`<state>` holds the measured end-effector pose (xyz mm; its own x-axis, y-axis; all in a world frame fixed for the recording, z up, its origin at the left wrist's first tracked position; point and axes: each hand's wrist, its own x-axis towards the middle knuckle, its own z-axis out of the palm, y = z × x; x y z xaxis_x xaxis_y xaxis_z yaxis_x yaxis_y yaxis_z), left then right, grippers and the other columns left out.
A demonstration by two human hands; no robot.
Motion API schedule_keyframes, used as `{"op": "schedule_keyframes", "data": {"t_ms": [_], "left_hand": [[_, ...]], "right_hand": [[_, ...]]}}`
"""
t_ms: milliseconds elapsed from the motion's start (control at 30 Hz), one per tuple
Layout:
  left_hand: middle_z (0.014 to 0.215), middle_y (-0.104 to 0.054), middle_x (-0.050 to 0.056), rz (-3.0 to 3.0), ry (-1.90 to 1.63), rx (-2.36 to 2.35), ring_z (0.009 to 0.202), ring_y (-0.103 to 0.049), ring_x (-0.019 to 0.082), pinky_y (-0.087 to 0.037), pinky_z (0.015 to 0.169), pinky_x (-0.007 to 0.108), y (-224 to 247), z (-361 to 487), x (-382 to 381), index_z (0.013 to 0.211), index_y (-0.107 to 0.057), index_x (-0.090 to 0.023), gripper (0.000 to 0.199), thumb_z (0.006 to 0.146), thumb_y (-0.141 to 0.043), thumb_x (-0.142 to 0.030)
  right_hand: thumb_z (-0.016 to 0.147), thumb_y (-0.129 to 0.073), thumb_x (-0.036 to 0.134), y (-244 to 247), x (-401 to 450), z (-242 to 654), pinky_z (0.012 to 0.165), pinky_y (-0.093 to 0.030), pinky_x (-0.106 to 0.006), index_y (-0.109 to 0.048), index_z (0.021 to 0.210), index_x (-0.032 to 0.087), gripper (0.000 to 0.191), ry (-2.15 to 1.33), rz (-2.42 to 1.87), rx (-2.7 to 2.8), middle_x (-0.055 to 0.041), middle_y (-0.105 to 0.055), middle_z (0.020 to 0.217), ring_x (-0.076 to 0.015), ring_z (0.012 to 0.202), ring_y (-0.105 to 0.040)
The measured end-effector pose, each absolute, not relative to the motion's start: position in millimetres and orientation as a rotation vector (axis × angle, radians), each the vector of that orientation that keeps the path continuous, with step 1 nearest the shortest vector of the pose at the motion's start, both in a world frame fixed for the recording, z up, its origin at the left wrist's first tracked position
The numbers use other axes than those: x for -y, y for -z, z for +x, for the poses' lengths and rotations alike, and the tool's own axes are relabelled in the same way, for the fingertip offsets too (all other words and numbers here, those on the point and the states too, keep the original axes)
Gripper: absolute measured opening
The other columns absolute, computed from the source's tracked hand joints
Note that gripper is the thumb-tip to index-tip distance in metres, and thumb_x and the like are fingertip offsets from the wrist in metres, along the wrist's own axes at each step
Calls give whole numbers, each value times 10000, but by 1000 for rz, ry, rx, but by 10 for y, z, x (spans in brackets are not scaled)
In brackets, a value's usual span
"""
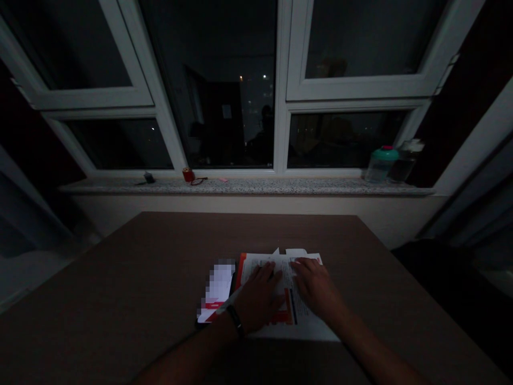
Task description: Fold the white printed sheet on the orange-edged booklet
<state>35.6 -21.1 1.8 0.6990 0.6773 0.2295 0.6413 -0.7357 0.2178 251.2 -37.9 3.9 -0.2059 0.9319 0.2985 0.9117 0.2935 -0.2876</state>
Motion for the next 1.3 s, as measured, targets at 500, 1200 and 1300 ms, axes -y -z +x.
{"op": "schedule_keyframes", "data": {"t_ms": [500,1200,1300], "left_hand": [[1565,-259,149,2772,-389,-1006,1449,-203,319,-250,1154,529,44,317,168,1485,-311,-190,632,959,-515,-475],[1556,-268,168,2805,-403,-973,1443,-222,318,-254,1154,522,7,370,184,1524,-176,-182,704,957,-545,-373],[1558,-256,175,2803,-395,-973,1445,-215,319,-243,1159,519,12,368,180,1509,-229,-170,670,960,-542,-391]], "right_hand": [[822,-408,0,20,351,2668,1041,-346,-411,-600,1286,176,532,-96,-1689,2249,-107,-580,1314,-267,1236,-453],[840,-468,45,-44,374,2156,962,-402,-364,-611,1148,127,350,-118,-1657,2132,-132,-559,1135,-264,1067,-472],[863,-477,82,-54,390,2167,947,-400,-371,-602,1136,147,308,-34,-1685,2134,-125,-555,1156,-273,1084,-460]]}}
